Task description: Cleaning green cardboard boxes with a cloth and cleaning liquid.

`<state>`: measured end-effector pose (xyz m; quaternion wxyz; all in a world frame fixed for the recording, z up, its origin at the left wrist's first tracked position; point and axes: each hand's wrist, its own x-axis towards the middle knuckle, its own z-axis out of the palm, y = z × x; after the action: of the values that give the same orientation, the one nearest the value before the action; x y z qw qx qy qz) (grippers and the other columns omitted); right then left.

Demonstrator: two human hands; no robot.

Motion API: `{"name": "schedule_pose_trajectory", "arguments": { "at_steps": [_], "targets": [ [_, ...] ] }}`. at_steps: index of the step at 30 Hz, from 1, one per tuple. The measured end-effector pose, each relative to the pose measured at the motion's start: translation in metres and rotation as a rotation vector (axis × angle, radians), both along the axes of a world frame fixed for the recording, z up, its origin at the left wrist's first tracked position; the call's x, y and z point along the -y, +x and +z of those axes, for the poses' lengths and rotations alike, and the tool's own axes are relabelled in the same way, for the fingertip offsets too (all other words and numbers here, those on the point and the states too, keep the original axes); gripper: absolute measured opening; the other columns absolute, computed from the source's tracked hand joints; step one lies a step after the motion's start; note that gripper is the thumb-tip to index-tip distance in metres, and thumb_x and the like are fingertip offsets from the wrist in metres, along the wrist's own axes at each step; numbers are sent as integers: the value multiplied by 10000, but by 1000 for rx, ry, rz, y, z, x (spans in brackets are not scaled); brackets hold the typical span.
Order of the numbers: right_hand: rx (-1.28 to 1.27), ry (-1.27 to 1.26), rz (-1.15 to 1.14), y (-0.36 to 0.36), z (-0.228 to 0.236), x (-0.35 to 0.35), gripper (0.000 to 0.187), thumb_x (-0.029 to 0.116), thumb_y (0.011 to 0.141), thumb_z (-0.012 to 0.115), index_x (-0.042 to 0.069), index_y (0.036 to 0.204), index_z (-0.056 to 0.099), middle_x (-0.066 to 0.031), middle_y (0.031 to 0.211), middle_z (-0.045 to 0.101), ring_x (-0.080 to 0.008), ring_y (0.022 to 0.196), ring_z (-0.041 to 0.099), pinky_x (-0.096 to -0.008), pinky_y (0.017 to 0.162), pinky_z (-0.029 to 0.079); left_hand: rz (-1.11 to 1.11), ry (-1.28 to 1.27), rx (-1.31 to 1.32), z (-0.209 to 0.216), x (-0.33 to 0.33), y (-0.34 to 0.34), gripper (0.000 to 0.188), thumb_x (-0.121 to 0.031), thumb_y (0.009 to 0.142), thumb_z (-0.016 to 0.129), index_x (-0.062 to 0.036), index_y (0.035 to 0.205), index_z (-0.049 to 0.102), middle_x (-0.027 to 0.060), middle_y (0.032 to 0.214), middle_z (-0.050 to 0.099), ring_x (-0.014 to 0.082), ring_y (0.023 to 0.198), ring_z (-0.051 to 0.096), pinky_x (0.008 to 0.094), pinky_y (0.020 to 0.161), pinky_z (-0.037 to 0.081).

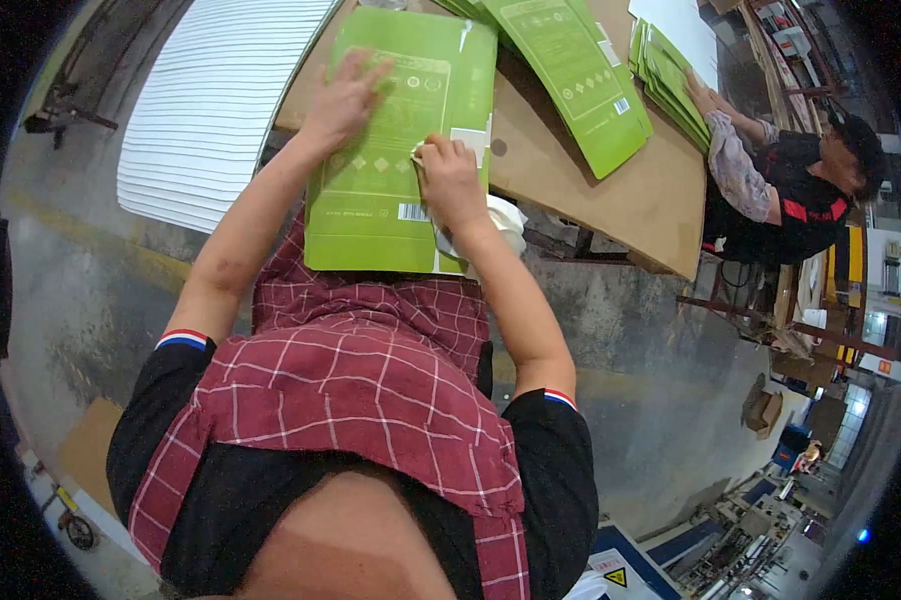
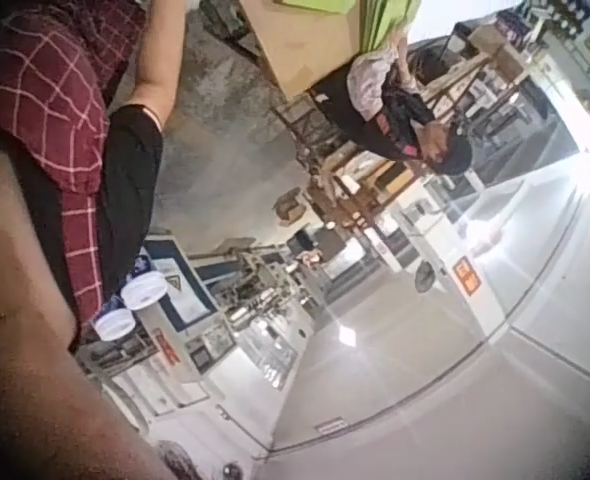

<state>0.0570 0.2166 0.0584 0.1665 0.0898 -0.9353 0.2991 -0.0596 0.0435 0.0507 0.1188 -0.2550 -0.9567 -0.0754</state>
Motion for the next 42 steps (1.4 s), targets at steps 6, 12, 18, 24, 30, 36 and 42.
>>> {"name": "schedule_pose_trajectory", "arguments": {
  "at_steps": [6,12,18,24,30,36,42],
  "targets": [
    [-111,345,129,35,-14,4,244,69,707,554,56,951,556,-92,971,566,-255,894,534,-360,763,412,-10,-33,100,-33,4,10,502,-466,891,275,-236,1337,275,83,1399,230,253,1300,183,564,1008,77],
    [-67,243,234,-59,-24,-27,227,29,748,513,90,936,627,-103,982,615,-281,875,568,-365,797,428,7,-60,124,-22,5,13,497,-465,892,280,-238,1334,286,78,1400,230,237,1299,190,540,1016,70],
    [-152,362,18,-174,-32,-49,191,113,786,457,83,885,617,-75,920,620,-306,796,548,-379,738,435,-9,-51,162,-24,-5,9,491,-461,893,278,-237,1330,292,76,1398,234,233,1296,198,529,1025,72],
    [-136,401,156,-41,-26,-22,261,19,701,511,56,947,589,-112,973,599,-289,808,546,-364,731,447,35,-66,187,-26,2,6,492,-463,894,273,-239,1331,287,76,1397,237,231,1298,195,538,1026,78],
    [-42,323,178,20,-18,-14,254,-5,651,571,67,891,608,-98,969,599,-274,763,542,-363,703,456,34,-85,161,-26,2,8,491,-463,896,266,-238,1332,285,77,1400,230,229,1301,188,548,1022,85],
    [-98,286,9,-129,-34,-29,122,146,769,523,123,794,641,-55,819,634,-274,754,549,-395,704,429,31,-65,138,-34,2,12,493,-460,896,269,-224,1328,292,76,1396,239,230,1298,194,551,1020,91],
    [-156,356,-6,-135,-45,-36,157,177,806,496,141,890,623,-51,868,629,-287,783,552,-379,707,437,-18,0,284,4,3,18,482,-403,885,305,-144,1289,352,139,1361,283,276,1274,234,551,1013,96]
  ]
}}
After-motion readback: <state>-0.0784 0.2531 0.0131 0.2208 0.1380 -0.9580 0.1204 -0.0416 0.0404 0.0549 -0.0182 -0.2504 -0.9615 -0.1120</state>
